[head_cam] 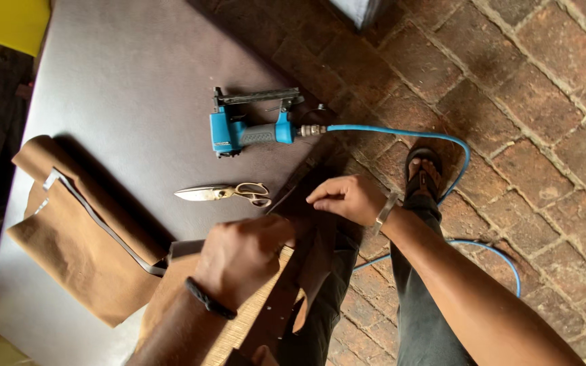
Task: The person staples brown fabric onto a wooden furniture frame using a pneumatic staple gun. They smooth the fabric, reposition the frame, and trim excess material with scissors.
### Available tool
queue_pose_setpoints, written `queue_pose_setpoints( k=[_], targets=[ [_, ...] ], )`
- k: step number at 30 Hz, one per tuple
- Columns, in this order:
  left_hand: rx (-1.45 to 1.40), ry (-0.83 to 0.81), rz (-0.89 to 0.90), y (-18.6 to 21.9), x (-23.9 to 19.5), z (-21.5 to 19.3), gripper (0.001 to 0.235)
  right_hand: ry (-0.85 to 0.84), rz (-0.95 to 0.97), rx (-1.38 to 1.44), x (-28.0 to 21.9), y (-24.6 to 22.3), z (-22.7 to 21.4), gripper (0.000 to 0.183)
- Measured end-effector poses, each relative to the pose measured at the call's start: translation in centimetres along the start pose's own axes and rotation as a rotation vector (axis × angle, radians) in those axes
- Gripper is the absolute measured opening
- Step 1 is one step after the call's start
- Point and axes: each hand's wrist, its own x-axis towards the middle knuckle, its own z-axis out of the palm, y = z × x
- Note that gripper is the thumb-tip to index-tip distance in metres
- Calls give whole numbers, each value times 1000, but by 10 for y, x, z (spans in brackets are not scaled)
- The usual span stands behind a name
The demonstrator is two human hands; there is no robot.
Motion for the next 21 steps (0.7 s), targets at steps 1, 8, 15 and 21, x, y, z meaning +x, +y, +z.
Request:
queue_pose_setpoints(
  k=[1, 8, 15, 21],
  targets=[
    [3, 9, -1, 1, 5, -2, 31, 7, 12, 28, -12, 2, 1, 21],
    [2, 125, -130, 8, 19, -6, 21, 20, -56, 171, -13, 25, 33, 27],
    [-67, 72, -70, 14, 10, -7, 13, 131, -312, -215, -22, 26, 43, 21],
    [-50, -61, 272, 2, -9, -20, 21, 34, -468, -396, -11, 9, 31, 33]
  ],
)
